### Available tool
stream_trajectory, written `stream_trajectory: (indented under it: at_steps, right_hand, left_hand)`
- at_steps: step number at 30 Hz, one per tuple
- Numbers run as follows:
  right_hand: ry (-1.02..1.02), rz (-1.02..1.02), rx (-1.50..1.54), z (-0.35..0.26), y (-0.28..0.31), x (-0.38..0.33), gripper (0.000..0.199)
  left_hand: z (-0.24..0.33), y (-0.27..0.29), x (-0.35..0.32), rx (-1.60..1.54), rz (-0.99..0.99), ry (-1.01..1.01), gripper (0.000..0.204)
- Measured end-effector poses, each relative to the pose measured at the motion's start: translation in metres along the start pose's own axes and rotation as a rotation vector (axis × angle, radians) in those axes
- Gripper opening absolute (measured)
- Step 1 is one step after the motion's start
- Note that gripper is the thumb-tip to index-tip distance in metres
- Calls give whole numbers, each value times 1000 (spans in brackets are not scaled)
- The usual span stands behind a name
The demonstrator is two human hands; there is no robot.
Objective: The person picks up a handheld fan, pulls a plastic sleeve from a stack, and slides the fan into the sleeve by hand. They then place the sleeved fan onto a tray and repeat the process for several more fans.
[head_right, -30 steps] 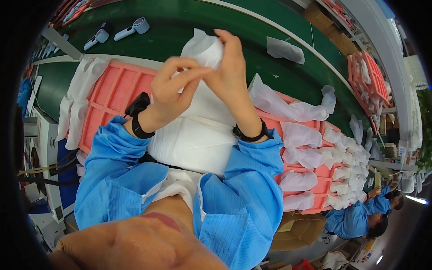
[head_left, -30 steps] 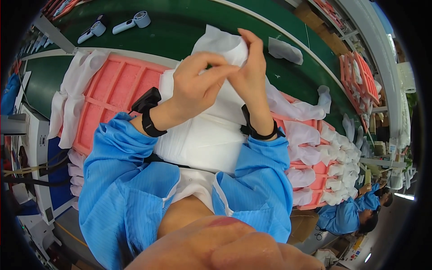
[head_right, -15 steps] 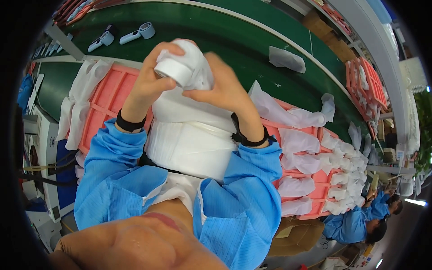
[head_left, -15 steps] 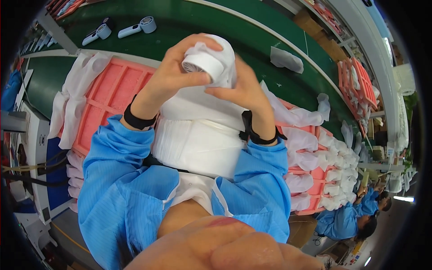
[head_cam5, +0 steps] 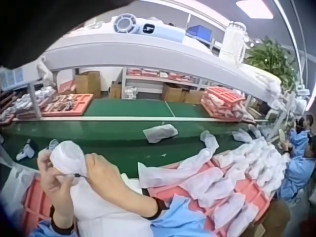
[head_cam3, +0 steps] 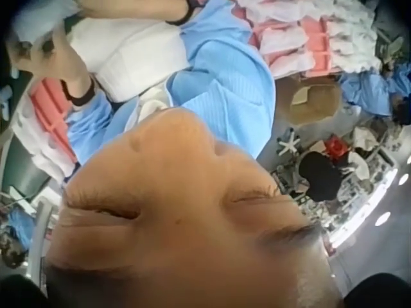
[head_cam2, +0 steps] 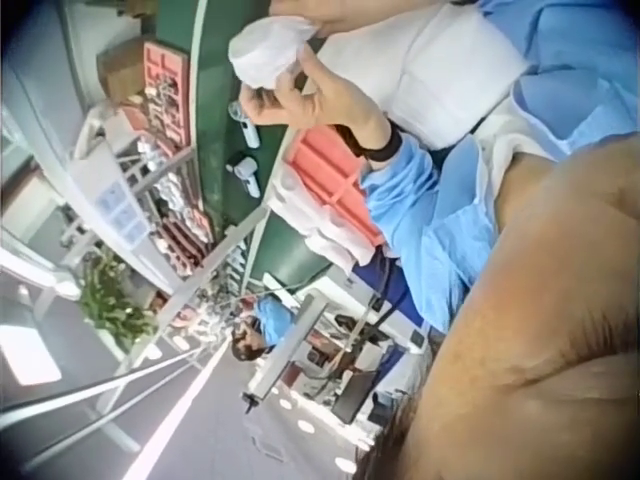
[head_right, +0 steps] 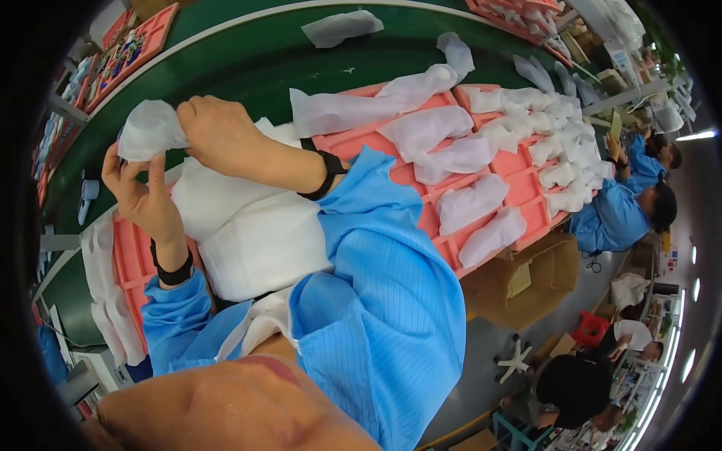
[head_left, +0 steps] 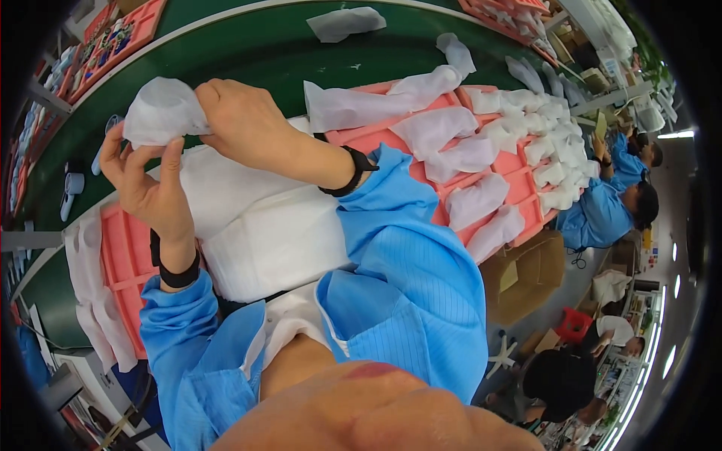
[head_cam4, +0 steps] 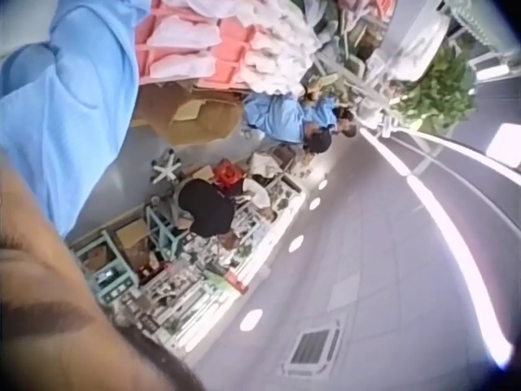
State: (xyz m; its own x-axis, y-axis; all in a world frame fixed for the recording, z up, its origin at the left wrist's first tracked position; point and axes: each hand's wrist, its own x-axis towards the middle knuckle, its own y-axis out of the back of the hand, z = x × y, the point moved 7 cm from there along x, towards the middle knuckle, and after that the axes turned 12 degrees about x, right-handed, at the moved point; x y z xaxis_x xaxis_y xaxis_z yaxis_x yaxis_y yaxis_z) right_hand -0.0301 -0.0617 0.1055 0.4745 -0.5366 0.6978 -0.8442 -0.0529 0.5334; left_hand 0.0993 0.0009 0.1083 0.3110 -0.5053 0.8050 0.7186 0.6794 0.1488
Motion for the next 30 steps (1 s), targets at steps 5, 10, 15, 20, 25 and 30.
stream_trajectory:
  at_steps: [5, 10, 15, 20, 25, 30]
  right_hand:
    - [-233, -50, 283, 10, 4, 0, 37]
    - [-271, -374, 823, -11, -13, -11, 32]
    - [-437, -320, 764, -4, -3, -15, 25]
    - [-293, -614, 593, -44, -14, -17, 27]
    - [-335, -619, 814, -57, -17, -18, 34]
    - [-369, -466, 746, -29, -1, -11, 39]
  left_hand:
    - [-7, 13, 13, 104, 1, -18, 23]
    - [-62, 33, 21, -402, 60, 560, 13]
    - [-27, 11, 12, -645, -141, 620, 35]
    - [10, 19, -20, -354, -421, 411, 64]
    - [10, 99, -33, -351, -285, 500, 61]
    - [3, 216, -47, 75, -114, 551, 57]
